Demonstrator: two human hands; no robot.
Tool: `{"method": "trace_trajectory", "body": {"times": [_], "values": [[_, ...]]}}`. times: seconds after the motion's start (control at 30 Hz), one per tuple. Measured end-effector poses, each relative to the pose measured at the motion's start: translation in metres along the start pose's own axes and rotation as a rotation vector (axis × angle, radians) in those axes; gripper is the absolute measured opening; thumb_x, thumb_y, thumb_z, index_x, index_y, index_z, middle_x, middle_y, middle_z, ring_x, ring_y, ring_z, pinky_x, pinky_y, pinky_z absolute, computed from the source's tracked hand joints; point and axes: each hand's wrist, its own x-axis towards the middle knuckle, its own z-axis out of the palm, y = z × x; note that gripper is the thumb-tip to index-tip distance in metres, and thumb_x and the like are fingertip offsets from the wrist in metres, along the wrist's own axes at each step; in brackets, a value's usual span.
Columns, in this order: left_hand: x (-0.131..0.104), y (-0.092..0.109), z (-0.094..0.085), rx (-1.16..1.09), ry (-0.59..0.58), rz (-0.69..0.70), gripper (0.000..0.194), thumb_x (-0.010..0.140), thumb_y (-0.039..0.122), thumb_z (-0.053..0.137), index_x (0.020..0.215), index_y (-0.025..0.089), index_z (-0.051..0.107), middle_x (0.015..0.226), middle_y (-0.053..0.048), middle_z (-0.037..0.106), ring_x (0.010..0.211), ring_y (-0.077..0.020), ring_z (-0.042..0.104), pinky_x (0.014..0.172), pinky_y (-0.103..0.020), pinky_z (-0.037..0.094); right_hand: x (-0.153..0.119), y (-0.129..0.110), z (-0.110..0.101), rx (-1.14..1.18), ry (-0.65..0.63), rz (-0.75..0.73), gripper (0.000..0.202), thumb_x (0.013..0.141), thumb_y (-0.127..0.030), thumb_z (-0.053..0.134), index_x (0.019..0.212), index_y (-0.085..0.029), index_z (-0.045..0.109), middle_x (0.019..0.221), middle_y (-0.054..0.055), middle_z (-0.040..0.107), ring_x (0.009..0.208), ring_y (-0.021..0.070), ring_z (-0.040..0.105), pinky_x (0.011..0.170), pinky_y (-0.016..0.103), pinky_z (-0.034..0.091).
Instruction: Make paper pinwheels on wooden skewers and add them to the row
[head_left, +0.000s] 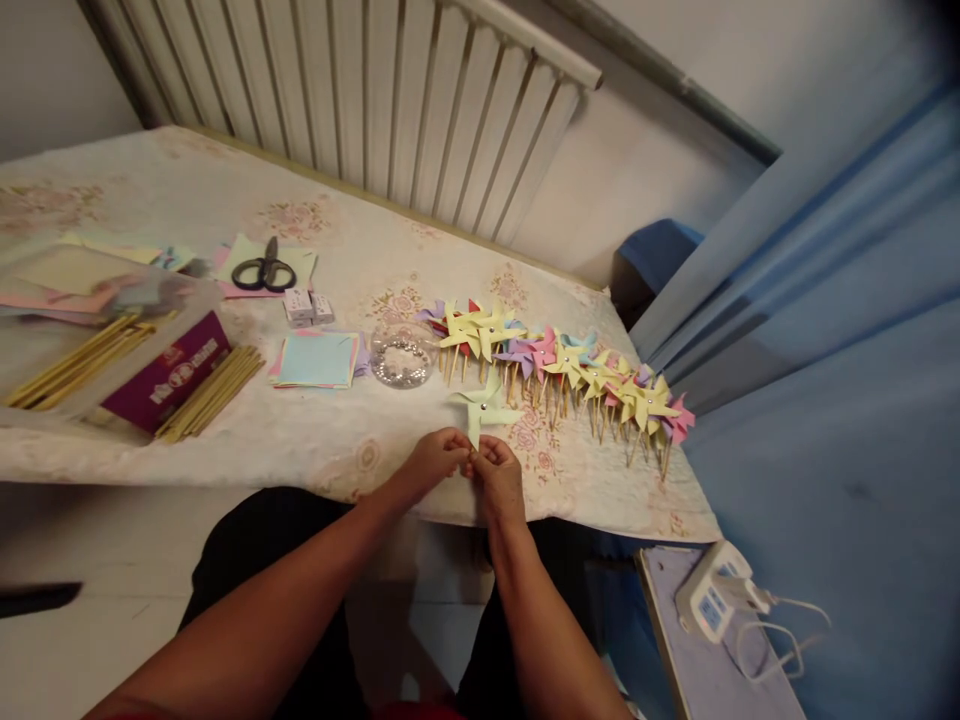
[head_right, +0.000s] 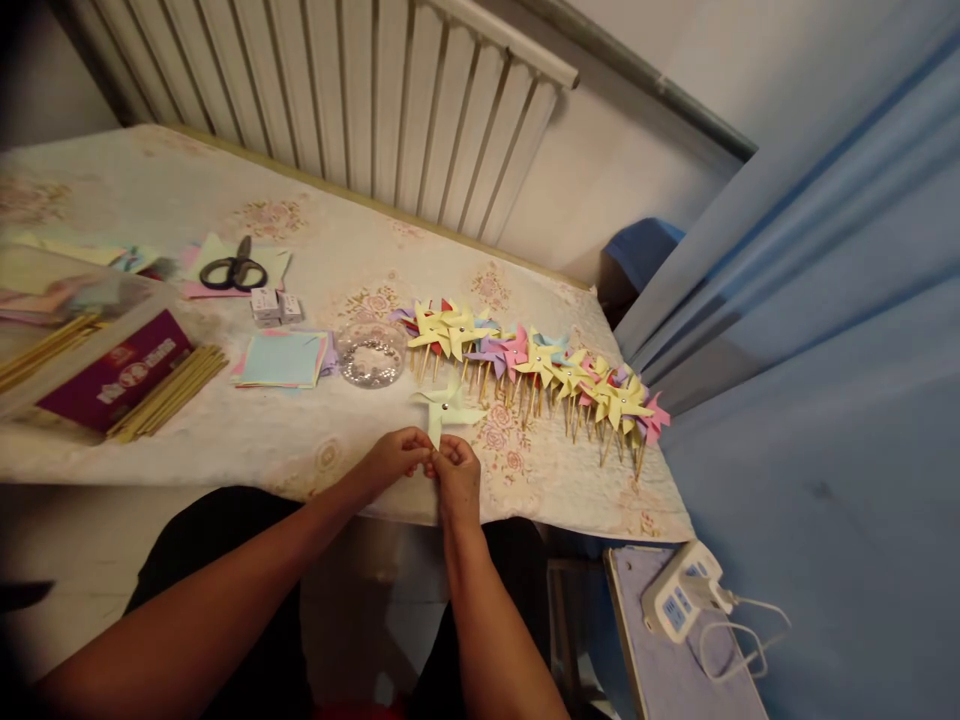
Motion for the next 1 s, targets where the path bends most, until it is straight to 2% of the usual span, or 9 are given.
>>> {"method": "trace_trajectory", "body": {"times": [0.23,0.47,0.63,0.8,1.0], "values": [[-0.038,-0.003,0.013,-0.116,-0.006,-0.052,0.023,0.064,0.034,0.062,0.079,0.017,0.056,0.057,0.003,0.059,0.047,-0.0081,0.044,0.048,-0.021,0.031,-0.037,-0.007,-0.008,-0.062,-0.035,0.011,0.034,0.057,-0.025,0.075,0.088,-0.017,0.063,0.054,-0.007,0.06,0.046,0.0086,0.05,0.049,0.021,0.04],[-0.071,0.011,0.026,-0.178,-0.031,-0.095,0.029,0.063,0.037,0.066,0.08,0.017,0.053,0.051,0.006,0.054,0.042,-0.0057,0.037,0.046,-0.021,0.023,-0.06,-0.007,-0.02,-0.061,-0.039,0.018,0.039,0.055,-0.027,0.076,0.09,-0.017,0.064,0.057,-0.007,0.062,0.045,0.0088,0.051,0.048,0.021,0.041],[-0.089,0.02,0.036,-0.269,-0.07,-0.124,0.03,0.061,0.033,0.072,0.077,0.017,0.052,0.052,0.006,0.053,0.046,-0.0064,0.045,0.051,-0.021,0.029,-0.077,-0.018,-0.026,-0.039,-0.079,0.023,0.039,0.055,-0.028,0.079,0.09,-0.018,0.065,0.061,-0.006,0.064,0.047,0.0096,0.054,0.049,0.021,0.043],[-0.102,0.028,0.043,-0.31,-0.129,-0.148,0.031,0.06,0.027,0.075,0.079,0.015,0.054,0.063,0.0,0.062,0.052,-0.0076,0.053,0.054,-0.021,0.031,-0.093,-0.028,-0.032,-0.023,-0.108,0.009,0.035,0.057,-0.028,0.079,0.088,-0.017,0.067,0.066,-0.002,0.068,0.048,0.0088,0.055,0.049,0.02,0.043],[-0.111,0.037,0.053,-0.332,-0.163,-0.117,0.031,0.061,0.028,0.078,0.078,0.013,0.056,0.065,-0.003,0.063,0.059,-0.0115,0.06,0.055,-0.021,0.032,-0.105,-0.037,-0.036,0.003,-0.1,-0.026,0.035,0.057,-0.026,0.078,0.089,-0.016,0.067,0.066,-0.002,0.068,0.049,0.0082,0.056,0.049,0.02,0.044]]}}
